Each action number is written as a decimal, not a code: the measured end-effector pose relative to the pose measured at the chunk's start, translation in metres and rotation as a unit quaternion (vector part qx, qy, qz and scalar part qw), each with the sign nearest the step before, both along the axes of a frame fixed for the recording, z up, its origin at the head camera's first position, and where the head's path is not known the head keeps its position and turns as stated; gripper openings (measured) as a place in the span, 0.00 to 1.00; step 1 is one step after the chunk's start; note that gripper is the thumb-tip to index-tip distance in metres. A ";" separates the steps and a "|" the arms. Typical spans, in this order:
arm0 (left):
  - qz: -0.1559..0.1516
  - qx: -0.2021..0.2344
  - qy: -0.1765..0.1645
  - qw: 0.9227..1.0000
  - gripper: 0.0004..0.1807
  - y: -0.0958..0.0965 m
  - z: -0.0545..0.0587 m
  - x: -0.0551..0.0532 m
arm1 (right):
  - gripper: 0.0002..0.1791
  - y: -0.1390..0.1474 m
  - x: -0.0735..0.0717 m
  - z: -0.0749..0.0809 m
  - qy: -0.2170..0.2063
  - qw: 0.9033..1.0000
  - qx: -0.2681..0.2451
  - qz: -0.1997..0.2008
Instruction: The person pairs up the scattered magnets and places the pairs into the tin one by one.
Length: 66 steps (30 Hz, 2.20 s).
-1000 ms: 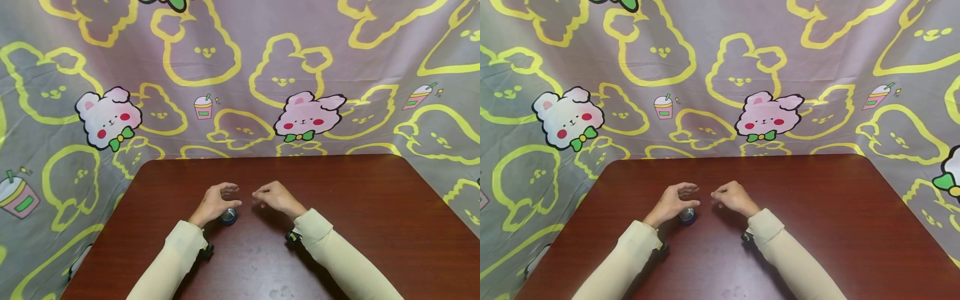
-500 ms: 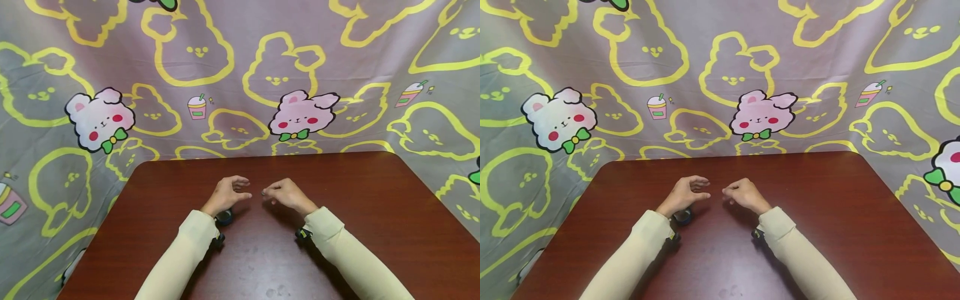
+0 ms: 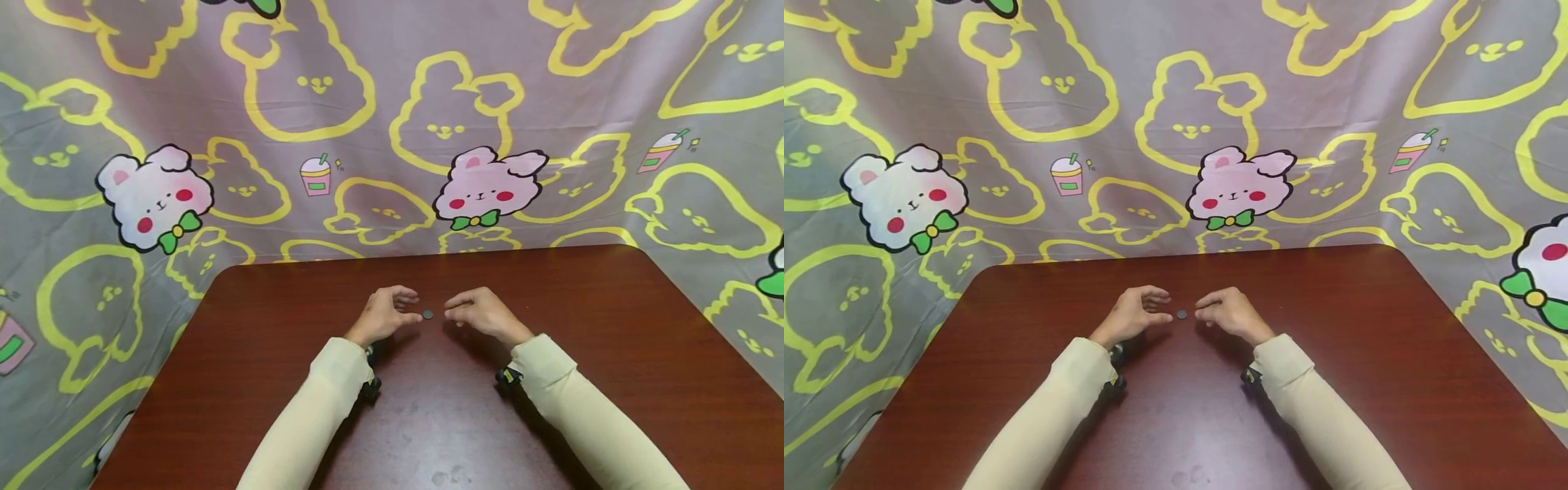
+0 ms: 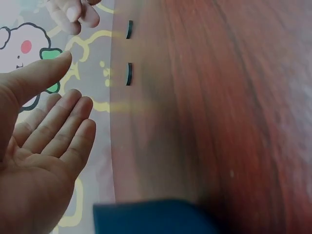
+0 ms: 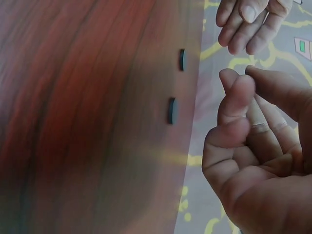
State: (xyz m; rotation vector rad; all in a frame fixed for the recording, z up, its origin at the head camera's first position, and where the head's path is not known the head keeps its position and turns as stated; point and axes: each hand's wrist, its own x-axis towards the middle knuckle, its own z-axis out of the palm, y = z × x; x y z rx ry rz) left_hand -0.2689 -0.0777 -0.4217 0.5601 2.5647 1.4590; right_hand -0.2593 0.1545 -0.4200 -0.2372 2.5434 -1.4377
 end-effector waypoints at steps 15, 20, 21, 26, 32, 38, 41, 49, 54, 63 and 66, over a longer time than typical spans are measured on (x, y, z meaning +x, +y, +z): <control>0.042 -0.009 -0.012 0.999 0.24 0.025 -0.011 -0.008 | 0.18 0.013 -0.005 -0.009 0.060 0.998 0.023 -0.018; 0.084 -0.030 0.006 0.996 0.20 0.031 -0.016 -0.007 | 0.17 0.012 -0.007 -0.015 0.074 0.996 0.044 -0.023; 0.091 -0.029 0.008 0.995 0.19 0.033 -0.018 -0.007 | 0.17 0.012 -0.007 -0.017 0.077 0.996 0.046 -0.025; 0.111 -0.011 0.021 0.994 0.17 0.037 -0.022 -0.008 | 0.17 0.013 -0.009 -0.019 0.092 0.994 0.057 -0.032; 0.121 -0.010 0.017 0.992 0.16 0.037 -0.025 -0.009 | 0.17 0.013 -0.012 -0.026 0.094 0.994 0.058 -0.027; 0.127 -0.002 0.014 0.992 0.14 0.038 -0.031 -0.010 | 0.15 0.011 -0.013 -0.032 0.112 0.991 0.070 -0.037; 0.132 0.003 0.012 0.991 0.12 0.038 -0.033 -0.011 | 0.14 0.010 -0.014 -0.034 0.122 0.989 0.076 -0.040; 0.139 0.006 0.018 0.990 0.12 0.039 -0.035 -0.011 | 0.14 0.006 -0.013 -0.036 0.131 0.988 0.076 -0.043; 0.133 0.007 0.010 0.991 0.13 0.041 -0.036 -0.009 | 0.13 0.001 -0.012 -0.037 0.133 0.988 0.069 -0.043; 0.126 0.006 0.019 0.992 0.13 0.045 -0.038 -0.007 | 0.13 -0.007 -0.011 -0.036 0.139 0.988 0.064 -0.036; 0.121 0.007 0.022 0.992 0.13 0.045 -0.037 -0.006 | 0.13 -0.007 -0.011 -0.036 0.142 0.987 0.066 -0.036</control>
